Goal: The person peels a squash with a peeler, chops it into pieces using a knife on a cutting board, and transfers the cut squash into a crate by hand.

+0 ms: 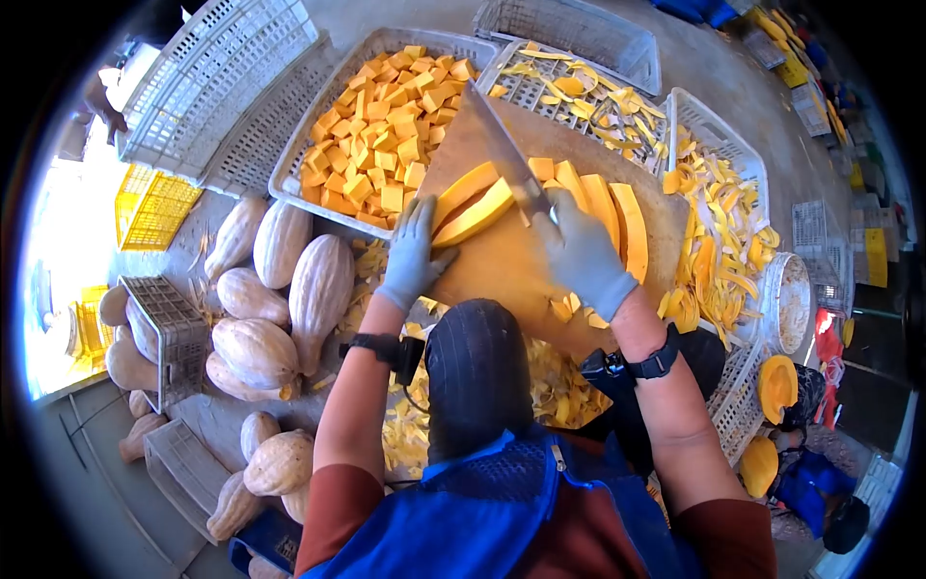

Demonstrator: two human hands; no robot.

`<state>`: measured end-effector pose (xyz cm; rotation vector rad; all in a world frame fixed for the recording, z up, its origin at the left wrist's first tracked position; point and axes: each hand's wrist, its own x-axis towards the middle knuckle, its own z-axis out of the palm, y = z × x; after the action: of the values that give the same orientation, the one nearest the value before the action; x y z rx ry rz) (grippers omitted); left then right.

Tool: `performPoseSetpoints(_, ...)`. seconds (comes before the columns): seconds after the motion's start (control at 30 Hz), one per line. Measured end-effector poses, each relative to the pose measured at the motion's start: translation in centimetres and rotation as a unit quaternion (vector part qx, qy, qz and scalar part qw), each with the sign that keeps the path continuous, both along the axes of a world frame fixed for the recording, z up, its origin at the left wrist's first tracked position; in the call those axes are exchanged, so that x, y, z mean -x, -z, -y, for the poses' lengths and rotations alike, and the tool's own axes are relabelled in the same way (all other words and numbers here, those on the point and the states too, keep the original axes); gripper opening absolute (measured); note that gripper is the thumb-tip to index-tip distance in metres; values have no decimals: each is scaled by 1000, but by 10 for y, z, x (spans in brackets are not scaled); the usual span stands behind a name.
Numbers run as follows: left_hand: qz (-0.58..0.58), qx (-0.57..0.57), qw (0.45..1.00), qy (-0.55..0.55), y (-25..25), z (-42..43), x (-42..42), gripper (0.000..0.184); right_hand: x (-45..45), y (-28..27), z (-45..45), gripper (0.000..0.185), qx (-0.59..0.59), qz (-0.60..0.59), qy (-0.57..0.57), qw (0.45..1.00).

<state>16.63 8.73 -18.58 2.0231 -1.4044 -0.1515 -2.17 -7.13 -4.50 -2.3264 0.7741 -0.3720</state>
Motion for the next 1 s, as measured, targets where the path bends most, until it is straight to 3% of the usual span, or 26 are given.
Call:
performPoseSetpoints(0.2,-40,-5,999,9,-6,12,-2,89,-4,-19,8,22,1,18,-2,1000)
performPoseSetpoints(0.37,-16,-14,999,26,4,7,-4,85,-4,65,-4,23,-16,-158,-17,987)
performPoseSetpoints(0.5,15,-7,1000,-17,-5,3,2,82,-1,25,-7,23,-82,-189,-14,978)
performPoseSetpoints(0.6,47,20,996,-79,-4,-12,11,73,2,-12,-21,25,-66,-173,9,983)
performPoseSetpoints(0.8,73,38,992,-98,14,-16,14,59,-18,70,-16,29,-33,-201,-76,976)
performPoseSetpoints(1.0,94,34,986,-130,6,-39,21,57,-10,-5,-39,24,-43,-154,-55,986)
